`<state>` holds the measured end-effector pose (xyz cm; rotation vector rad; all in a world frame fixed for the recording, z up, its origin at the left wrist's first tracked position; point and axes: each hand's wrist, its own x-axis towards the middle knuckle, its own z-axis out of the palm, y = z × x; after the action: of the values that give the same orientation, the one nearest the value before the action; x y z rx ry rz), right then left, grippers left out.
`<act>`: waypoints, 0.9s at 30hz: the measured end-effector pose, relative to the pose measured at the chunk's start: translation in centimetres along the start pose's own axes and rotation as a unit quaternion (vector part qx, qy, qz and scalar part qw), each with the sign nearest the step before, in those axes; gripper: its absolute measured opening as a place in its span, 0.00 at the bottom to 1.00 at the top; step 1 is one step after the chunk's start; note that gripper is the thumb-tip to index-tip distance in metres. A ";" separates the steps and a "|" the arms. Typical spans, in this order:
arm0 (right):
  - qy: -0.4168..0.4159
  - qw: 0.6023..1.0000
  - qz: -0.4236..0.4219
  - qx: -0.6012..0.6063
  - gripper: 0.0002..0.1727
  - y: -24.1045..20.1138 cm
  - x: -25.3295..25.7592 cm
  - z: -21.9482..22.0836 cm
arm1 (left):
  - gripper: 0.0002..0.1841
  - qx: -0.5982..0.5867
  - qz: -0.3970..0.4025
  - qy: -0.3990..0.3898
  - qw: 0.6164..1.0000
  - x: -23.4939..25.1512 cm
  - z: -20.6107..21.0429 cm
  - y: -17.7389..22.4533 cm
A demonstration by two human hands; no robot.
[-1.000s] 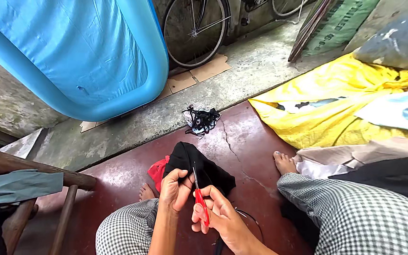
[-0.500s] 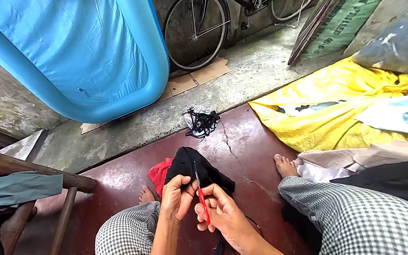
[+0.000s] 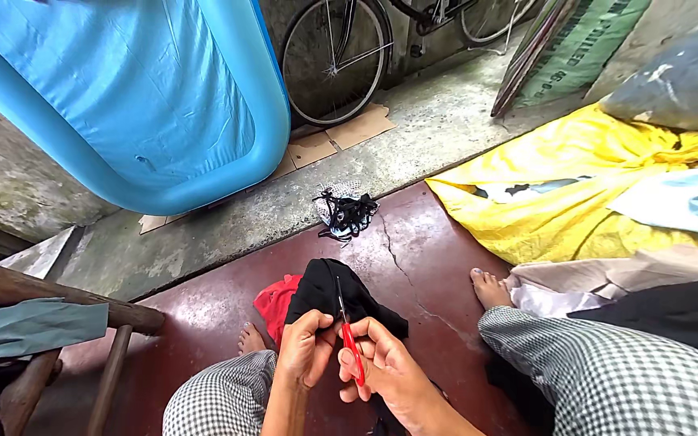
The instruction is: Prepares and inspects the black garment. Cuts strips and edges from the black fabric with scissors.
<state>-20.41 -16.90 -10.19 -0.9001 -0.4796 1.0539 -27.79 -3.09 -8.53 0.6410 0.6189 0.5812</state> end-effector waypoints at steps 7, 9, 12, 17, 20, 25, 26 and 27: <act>-0.022 0.998 0.051 0.031 0.19 -0.9 0.2 -0.2 | 0.08 0.033 0.011 0.018 0.999 -0.2 0.4 -0.5; -0.032 0.998 0.054 0.030 0.17 -1.1 0.3 -0.5 | 0.08 0.044 0.016 0.011 0.999 -0.4 0.5 -0.6; -0.038 0.997 0.061 0.026 0.16 -1.5 0.4 -0.7 | 0.09 0.053 0.015 0.000 0.999 -0.4 0.3 -0.6; -0.024 0.997 0.061 0.037 0.17 -1.3 0.4 -0.6 | 0.08 0.062 0.018 -0.002 0.998 -0.4 0.2 -0.5; -0.018 0.997 0.064 0.046 0.16 -1.2 0.4 -0.6 | 0.08 0.061 0.018 -0.004 0.998 -0.3 0.0 -0.5; -0.048 0.996 0.074 0.011 0.19 -2.0 0.7 -1.2 | 0.08 0.067 0.016 -0.019 0.997 -0.3 -0.3 -0.2; -0.049 0.996 0.076 0.008 0.19 -2.1 0.7 -1.2 | 0.08 0.067 0.016 -0.023 0.997 -0.3 -0.3 -0.2; -0.048 0.996 0.076 0.007 0.19 -2.2 0.7 -1.2 | 0.08 0.068 0.015 -0.026 0.997 -0.3 -0.4 -0.1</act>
<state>-18.04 -17.17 -9.15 -0.8872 -0.4881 1.2429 -28.17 -3.22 -8.76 0.7918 0.6034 0.5525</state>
